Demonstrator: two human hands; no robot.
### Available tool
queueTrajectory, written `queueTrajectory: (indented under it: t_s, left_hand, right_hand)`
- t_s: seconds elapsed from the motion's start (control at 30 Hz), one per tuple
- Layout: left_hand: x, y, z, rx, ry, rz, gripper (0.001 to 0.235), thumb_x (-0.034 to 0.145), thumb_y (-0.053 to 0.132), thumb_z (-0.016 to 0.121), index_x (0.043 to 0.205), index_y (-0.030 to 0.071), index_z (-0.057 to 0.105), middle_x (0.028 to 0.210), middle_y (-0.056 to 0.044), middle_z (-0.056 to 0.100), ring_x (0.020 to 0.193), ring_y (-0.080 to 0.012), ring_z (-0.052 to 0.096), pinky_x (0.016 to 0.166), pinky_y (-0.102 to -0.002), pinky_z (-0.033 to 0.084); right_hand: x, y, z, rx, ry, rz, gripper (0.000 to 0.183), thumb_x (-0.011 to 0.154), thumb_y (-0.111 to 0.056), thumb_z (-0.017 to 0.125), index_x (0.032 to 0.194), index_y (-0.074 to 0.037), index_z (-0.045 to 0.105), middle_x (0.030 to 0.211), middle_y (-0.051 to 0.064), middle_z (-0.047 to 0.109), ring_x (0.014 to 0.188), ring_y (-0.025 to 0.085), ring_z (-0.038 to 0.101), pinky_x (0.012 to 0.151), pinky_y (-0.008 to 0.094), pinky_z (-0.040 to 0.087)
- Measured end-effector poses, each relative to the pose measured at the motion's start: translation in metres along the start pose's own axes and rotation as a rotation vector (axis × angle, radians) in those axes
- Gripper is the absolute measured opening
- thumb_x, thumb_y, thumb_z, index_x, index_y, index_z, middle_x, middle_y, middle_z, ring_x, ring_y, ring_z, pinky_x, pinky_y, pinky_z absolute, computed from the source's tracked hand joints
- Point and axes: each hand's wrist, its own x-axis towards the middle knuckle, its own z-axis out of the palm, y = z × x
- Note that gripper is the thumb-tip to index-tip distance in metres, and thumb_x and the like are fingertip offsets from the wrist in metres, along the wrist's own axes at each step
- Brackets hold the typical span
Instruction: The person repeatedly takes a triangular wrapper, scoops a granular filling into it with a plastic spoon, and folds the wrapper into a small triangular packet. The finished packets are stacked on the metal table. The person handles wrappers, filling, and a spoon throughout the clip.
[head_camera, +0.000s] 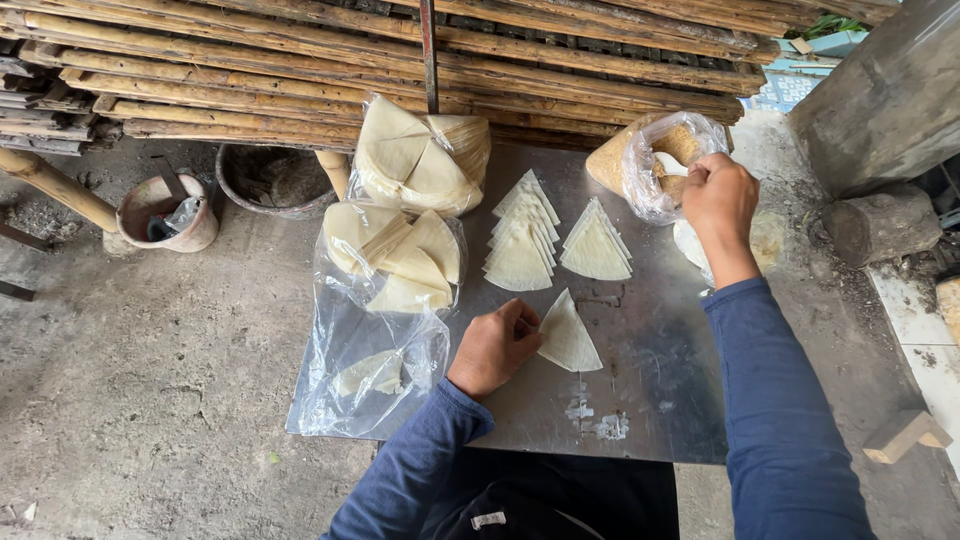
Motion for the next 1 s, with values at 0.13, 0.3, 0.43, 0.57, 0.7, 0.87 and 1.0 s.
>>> queueTrajectory:
  t_s: [0.13,0.3,0.43,0.57,0.7,0.87,1.0]
  left_hand:
    - [0.001,-0.001,0.000,-0.023,-0.021,-0.023,0.024,0.084,0.016,0.076,0.102,0.003,0.067,0.088,-0.012,0.076,0.079,-0.0221,0.077,0.071,-0.034,0.060]
    - [0.000,-0.002,0.000,-0.034,-0.017,-0.018,0.025,0.084,0.015,0.077,0.102,0.002,0.067,0.088,-0.012,0.076,0.078,-0.0218,0.076,0.070,-0.033,0.059]
    - [-0.002,-0.003,0.000,-0.043,-0.004,0.003,0.026,0.083,0.015,0.079,0.102,0.002,0.067,0.088,-0.012,0.075,0.078,-0.0210,0.076,0.070,-0.033,0.059]
    - [-0.004,-0.005,-0.003,-0.027,0.007,0.013,0.025,0.082,0.015,0.079,0.101,0.003,0.068,0.086,-0.011,0.075,0.077,-0.0202,0.076,0.070,-0.033,0.059]
    - [-0.005,-0.004,-0.003,-0.025,0.014,0.009,0.025,0.082,0.015,0.079,0.101,0.003,0.068,0.087,-0.010,0.075,0.078,-0.0195,0.076,0.070,-0.032,0.059]
    - [-0.008,-0.003,-0.003,-0.044,0.017,0.009,0.024,0.082,0.014,0.078,0.101,0.003,0.067,0.086,-0.011,0.075,0.077,-0.0203,0.076,0.071,-0.033,0.059]
    - [-0.008,-0.002,-0.002,-0.031,0.014,0.016,0.024,0.082,0.013,0.078,0.100,0.002,0.067,0.085,-0.011,0.075,0.077,-0.0211,0.076,0.072,-0.033,0.059]
  right_hand:
    - [0.004,0.002,-0.010,0.116,0.048,0.075,0.008,0.098,-0.002,0.066,0.098,-0.002,0.074,0.085,0.013,0.075,0.077,0.022,0.073,0.074,0.036,0.056]
    - [-0.007,0.013,-0.024,0.524,0.105,0.192,0.008,0.106,-0.001,0.066,0.102,0.002,0.072,0.086,0.011,0.073,0.071,0.012,0.062,0.061,0.026,0.047]
    - [-0.027,0.013,-0.044,0.829,0.047,0.326,0.007,0.104,0.000,0.063,0.103,0.000,0.071,0.091,0.005,0.072,0.070,0.008,0.064,0.062,0.022,0.050]
    - [-0.078,-0.003,-0.060,0.961,-0.098,0.355,0.011,0.104,0.001,0.062,0.110,-0.002,0.071,0.088,0.006,0.070,0.069,0.007,0.059,0.062,0.021,0.047]
    - [-0.140,-0.019,-0.055,0.962,-0.339,0.310,0.011,0.100,-0.002,0.062,0.110,-0.002,0.069,0.088,0.006,0.071,0.070,0.009,0.061,0.062,0.023,0.049]
    - [-0.201,-0.040,-0.045,0.814,-0.509,0.211,0.012,0.102,-0.007,0.060,0.108,-0.002,0.070,0.084,0.004,0.071,0.071,0.008,0.060,0.065,0.024,0.050]
    - [-0.215,-0.056,-0.060,0.630,-0.433,0.013,0.013,0.101,-0.009,0.060,0.111,-0.004,0.068,0.084,0.003,0.074,0.078,0.007,0.068,0.069,0.023,0.053]
